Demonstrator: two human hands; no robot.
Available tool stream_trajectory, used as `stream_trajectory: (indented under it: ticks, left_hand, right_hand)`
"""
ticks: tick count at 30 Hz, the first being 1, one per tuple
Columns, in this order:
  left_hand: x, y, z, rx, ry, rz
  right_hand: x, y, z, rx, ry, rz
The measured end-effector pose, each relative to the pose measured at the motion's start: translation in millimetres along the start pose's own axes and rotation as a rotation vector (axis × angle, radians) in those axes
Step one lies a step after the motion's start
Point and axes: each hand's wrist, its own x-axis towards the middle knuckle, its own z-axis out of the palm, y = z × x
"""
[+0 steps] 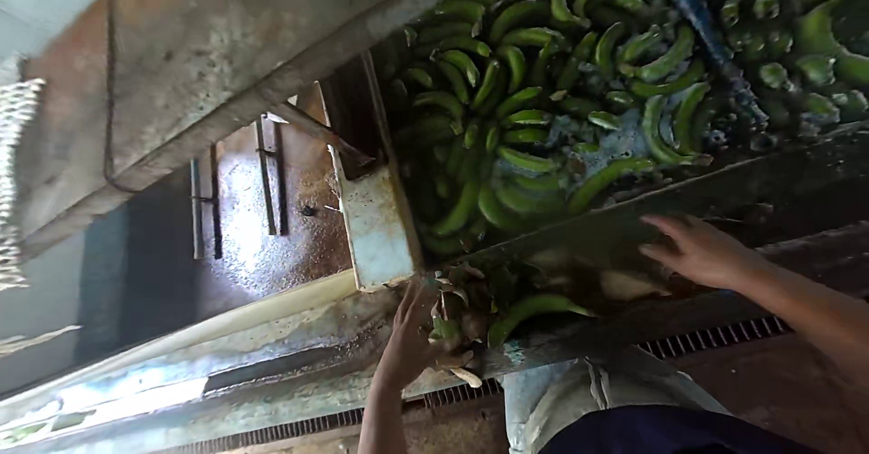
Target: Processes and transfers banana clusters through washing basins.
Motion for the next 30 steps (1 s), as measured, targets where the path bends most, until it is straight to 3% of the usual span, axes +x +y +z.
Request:
stream_trajectory:
  ticks: [3,7,12,16,21,25,30]
  left_hand:
    - [-29,-17,8,0.057,-0.058,-0.162]
    - [-19,-15,29,0.287,-0.154,-0.295]
    - [6,-18,37,0.062,-0.006,0.023]
    - [32,-7,46,-0.102,-0.049,0.158]
    - [34,-45,49,-0.371,-0.058,0.384]
    - [21,-53,29,-0.134,-0.103,0.364]
    - [26,-39,28,0.025,-0.118,0.309]
  right_hand:
    - [-12,20,4,-0.007,-0.076,0.189]
    - [-13,-33,31,0.068,-0.056,0.177]
    - [0,-109,72,0.142,-0.137,0.125]
    - [4,-159,89,0.081,-0.290,0.089]
    - [19,-156,87,0.245,-0.271,-0.034]
    - [20,-130,72,0.337,-0.350,-0.140]
    - [32,-152,70,0.356,-0.342,-0.118]
